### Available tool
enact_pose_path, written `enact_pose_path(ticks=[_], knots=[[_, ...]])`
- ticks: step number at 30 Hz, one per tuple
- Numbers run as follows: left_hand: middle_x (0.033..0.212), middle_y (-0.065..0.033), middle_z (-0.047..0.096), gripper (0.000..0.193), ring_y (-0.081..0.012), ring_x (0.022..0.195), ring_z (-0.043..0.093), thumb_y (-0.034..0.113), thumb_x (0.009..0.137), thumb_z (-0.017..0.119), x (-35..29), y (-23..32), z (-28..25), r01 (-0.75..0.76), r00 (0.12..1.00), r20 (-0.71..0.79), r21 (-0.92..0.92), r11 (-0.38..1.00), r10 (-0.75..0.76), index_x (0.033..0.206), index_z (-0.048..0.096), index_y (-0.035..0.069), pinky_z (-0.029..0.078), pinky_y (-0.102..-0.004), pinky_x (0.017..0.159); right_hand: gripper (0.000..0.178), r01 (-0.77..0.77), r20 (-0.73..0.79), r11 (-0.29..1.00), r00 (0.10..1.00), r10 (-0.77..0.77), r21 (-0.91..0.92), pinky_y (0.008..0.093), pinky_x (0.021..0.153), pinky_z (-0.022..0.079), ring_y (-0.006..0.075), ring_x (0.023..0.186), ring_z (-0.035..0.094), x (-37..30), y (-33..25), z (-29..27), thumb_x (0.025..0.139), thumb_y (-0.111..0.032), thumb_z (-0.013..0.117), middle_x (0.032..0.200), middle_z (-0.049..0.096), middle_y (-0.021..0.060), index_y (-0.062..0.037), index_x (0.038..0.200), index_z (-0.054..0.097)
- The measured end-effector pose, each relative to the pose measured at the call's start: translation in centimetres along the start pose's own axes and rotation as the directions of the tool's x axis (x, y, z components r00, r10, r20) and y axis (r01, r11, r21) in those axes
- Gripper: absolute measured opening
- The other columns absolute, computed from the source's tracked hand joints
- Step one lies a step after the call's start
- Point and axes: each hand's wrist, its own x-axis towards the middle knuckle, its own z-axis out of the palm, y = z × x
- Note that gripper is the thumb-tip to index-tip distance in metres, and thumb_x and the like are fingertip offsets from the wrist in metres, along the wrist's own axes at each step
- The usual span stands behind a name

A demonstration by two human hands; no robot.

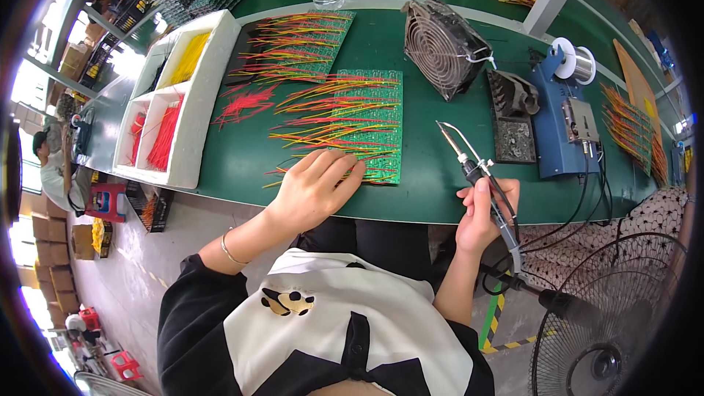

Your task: The person inserts colored electrical wires into a printed circuit board, then solders them into place using a handheld soldering iron.

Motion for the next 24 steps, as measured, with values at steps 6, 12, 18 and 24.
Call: enact_pose_path(ticks=[6,12,18,24], knots=[[0.086,-0.0092,0.060,0.028,-0.0220,0.077,0.060,0.004,0.059,0.059,2.0,-1.1,-4.6,-0.034,0.979,-0.198,0.041,0.999,0.041,0.087,0.060,-0.001,0.050,-0.0302,0.062,0.013,0.000,-0.015,0.999,1.000,0.001,0.042,0.0230,0.050,0.045,0.0052,0.044,0.040,0.1,-0.3,-0.1,0.081,-0.006,0.054,0.056,0.043,0.0023,-0.0021,0.078,0.042],[0.075,-0.0118,0.063,0.015,-0.0254,0.067,0.061,-0.004,0.070,0.059,7.5,-4.7,-9.4,0.137,0.983,-0.103,-0.149,0.979,-0.153,0.083,0.062,0.001,0.049,-0.0312,0.060,0.013,-0.033,-0.053,0.997,0.998,0.036,0.070,0.0239,0.051,0.045,0.0059,0.048,0.042,-0.1,0.4,-0.8,0.082,-0.008,0.054,0.058,0.044,0.0023,-0.0025,0.078,0.043],[0.064,-0.0099,0.062,0.015,-0.0109,0.057,0.055,0.008,0.074,0.062,17.7,-9.7,-14.7,0.164,0.986,0.000,-0.219,0.962,-0.169,0.086,0.065,-0.001,0.043,-0.0251,0.055,0.013,-0.080,-0.019,0.989,0.996,0.083,0.123,0.0216,0.052,0.045,0.0062,0.052,0.048,-0.1,0.0,-1.0,0.081,-0.004,0.056,0.061,0.050,0.0031,-0.0018,0.079,0.044],[0.068,-0.0121,0.063,0.015,-0.0206,0.061,0.061,0.014,0.076,0.059,31.2,-13.1,-14.5,-0.066,0.954,-0.286,0.095,0.993,0.091,0.083,0.065,0.002,0.047,-0.0288,0.059,0.015,-0.081,-0.016,0.987,0.996,0.085,0.138,0.0207,0.051,0.044,0.0071,0.054,0.052,-0.5,0.3,-1.5,0.080,-0.005,0.058,0.065,0.052,0.0051,-0.0013,0.079,0.044]])
